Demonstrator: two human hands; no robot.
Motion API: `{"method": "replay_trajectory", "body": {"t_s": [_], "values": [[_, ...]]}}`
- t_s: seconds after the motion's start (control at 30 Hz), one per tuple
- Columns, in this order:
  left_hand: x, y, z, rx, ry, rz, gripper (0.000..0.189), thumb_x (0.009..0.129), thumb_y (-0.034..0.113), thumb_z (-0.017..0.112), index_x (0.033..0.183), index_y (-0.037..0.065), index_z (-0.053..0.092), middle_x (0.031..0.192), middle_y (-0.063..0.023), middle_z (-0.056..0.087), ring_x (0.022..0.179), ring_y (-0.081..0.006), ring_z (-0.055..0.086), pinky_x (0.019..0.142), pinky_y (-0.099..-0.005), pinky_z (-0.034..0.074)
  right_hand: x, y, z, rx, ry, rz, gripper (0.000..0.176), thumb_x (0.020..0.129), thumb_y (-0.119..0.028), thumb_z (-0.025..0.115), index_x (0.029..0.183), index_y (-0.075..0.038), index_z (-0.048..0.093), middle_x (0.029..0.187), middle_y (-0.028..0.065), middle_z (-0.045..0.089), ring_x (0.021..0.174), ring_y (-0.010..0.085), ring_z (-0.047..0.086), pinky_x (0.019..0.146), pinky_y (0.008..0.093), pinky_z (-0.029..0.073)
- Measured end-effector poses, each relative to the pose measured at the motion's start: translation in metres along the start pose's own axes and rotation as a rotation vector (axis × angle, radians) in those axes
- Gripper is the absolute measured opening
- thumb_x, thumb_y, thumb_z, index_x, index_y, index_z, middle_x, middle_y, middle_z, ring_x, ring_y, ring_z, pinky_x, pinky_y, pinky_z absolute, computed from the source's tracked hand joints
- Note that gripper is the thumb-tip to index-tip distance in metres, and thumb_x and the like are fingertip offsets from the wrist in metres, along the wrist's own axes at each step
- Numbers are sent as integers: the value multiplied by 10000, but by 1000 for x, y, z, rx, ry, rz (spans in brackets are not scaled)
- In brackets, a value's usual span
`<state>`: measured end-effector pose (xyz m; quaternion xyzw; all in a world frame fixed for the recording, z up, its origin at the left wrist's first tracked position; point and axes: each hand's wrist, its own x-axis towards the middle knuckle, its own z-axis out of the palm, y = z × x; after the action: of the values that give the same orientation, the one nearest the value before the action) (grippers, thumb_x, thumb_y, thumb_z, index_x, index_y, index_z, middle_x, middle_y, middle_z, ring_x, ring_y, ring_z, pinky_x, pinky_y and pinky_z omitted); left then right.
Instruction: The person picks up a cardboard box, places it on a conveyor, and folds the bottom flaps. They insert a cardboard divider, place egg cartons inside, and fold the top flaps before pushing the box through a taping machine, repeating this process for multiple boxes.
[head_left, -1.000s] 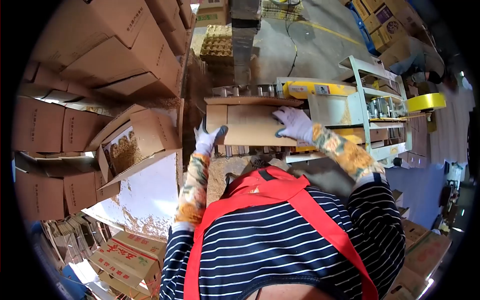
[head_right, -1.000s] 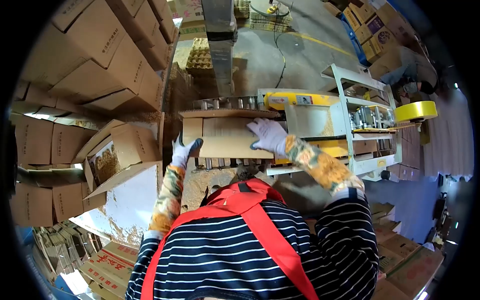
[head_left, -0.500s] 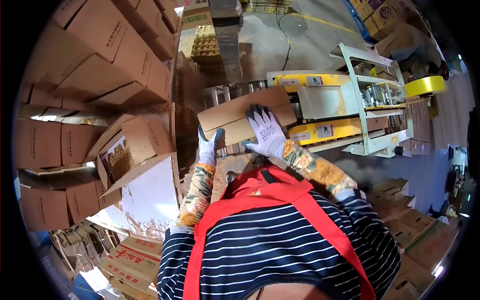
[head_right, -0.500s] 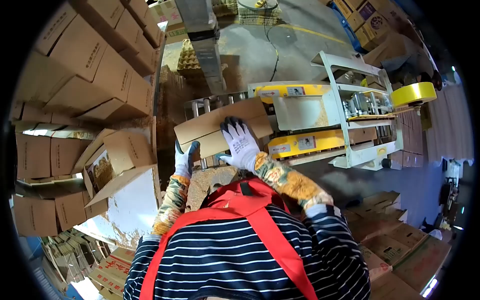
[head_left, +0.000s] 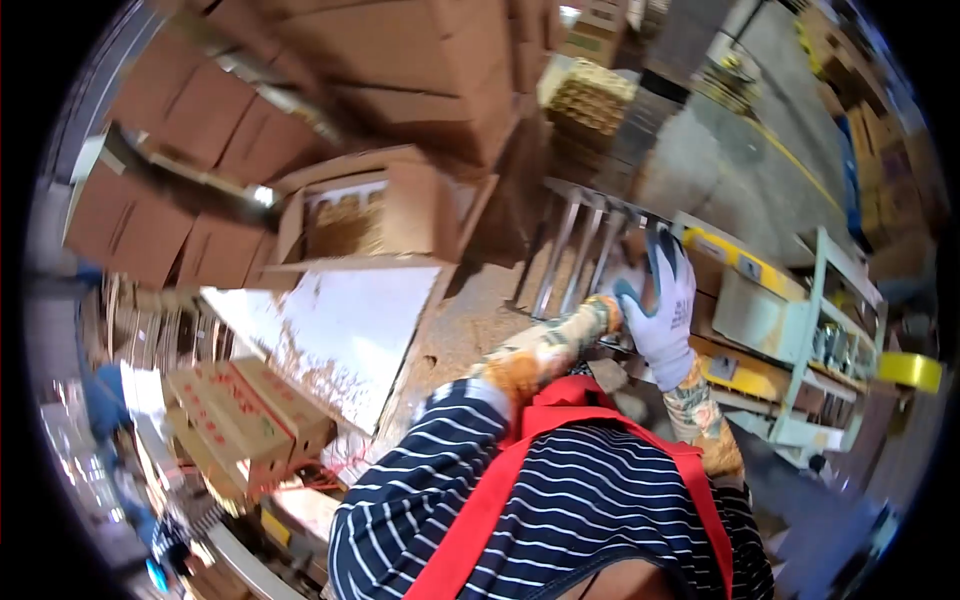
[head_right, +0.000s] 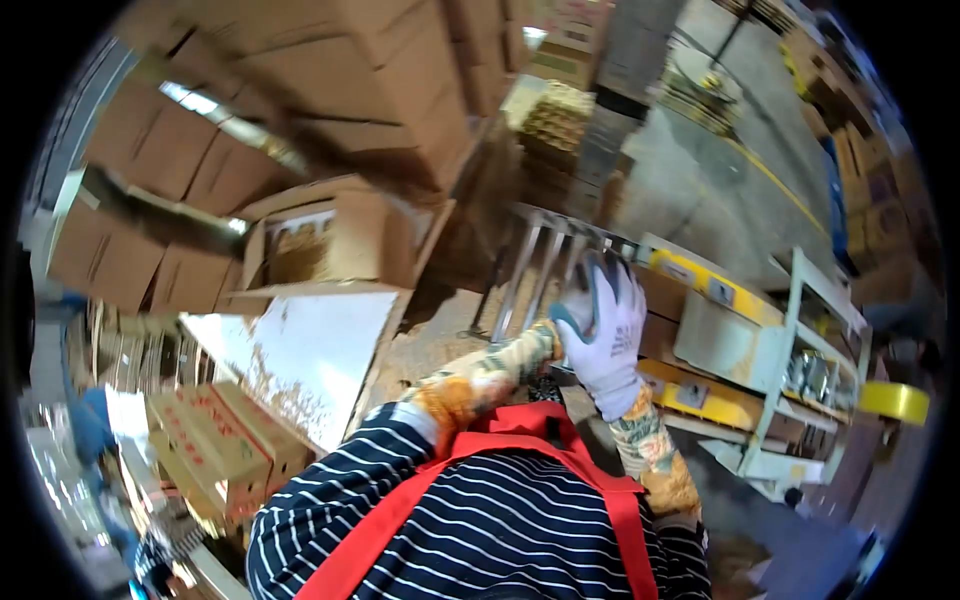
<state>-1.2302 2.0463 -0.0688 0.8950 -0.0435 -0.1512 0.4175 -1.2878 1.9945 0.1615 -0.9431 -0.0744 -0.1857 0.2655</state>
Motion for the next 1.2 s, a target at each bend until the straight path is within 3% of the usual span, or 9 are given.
{"method": "replay_trajectory", "body": {"t_s": [0.23,0.4,0.57,0.73,0.8,0.93,1.07,1.13,1.2], "values": [[-104,-65,-137,-1108,119,-222,722,942,611,433,1476,127,375,1469,-192,423,1327,-364,442,1093,-513,350,97,-168,126,-31,-456,-635,915,701,-640,718,1420,-131,471,1462,242,398,1395,426,327,1175,539,199],[-153,-115,-289,-2069,663,-565,816,907,714,414,1528,193,319,1557,-147,341,1397,-351,372,1121,-561,305,101,-166,195,482,-290,-668,306,863,-268,660,1122,-106,681,1274,104,628,1298,306,496,1156,482,308],[-124,-174,-309,-2256,441,-13,819,893,724,425,1507,186,352,1536,-124,376,1376,-375,391,1096,-575,332,95,-177,122,613,-80,-475,333,776,-165,727,1069,-22,662,1124,149,671,1133,352,593,1036,459,437],[-104,-128,-318,-1671,782,-27,865,882,530,625,1536,82,278,1575,-120,289,1435,-331,289,1167,-437,278,68,-121,29,629,74,-198,341,715,-117,612,1023,20,658,1032,198,670,1008,380,635,923,436,487],[-100,-89,-321,-450,1146,227,977,785,300,795,1523,-12,235,1571,-171,283,1442,-318,286,1192,-433,224,62,-86,-6,581,124,-233,319,706,-99,622,999,17,665,992,190,677,961,378,649,871,435,503],[-46,-72,-311,-1020,15,81,790,765,83,784,1449,-7,400,1396,-135,527,1250,-235,534,1076,-342,408,45,-18,-33,338,109,-288,239,743,-140,643,944,-14,675,968,146,691,940,355,654,860,431,510],[-27,-128,-240,-682,-201,103,401,780,18,737,1170,1,648,1205,-92,645,1043,-186,641,920,-319,512,-23,103,-17,380,-248,-87,261,905,-235,600,1033,-31,699,987,139,699,988,287,658,890,385,503],[-52,-102,-223,-259,-46,281,256,772,-12,722,1026,16,701,1127,-71,671,1005,-166,653,884,-311,530,-35,119,-35,1182,-479,430,348,961,-306,532,1083,-24,696,1016,122,704,1004,271,661,910,374,499],[-65,-80,-221,-632,-103,143,239,747,-20,718,981,24,704,990,-56,708,945,-139,668,866,-295,533,-2,92,-49,333,-323,184,433,942,-364,545,1123,12,664,1059,151,692,1013,265,658,916,378,494]]}}
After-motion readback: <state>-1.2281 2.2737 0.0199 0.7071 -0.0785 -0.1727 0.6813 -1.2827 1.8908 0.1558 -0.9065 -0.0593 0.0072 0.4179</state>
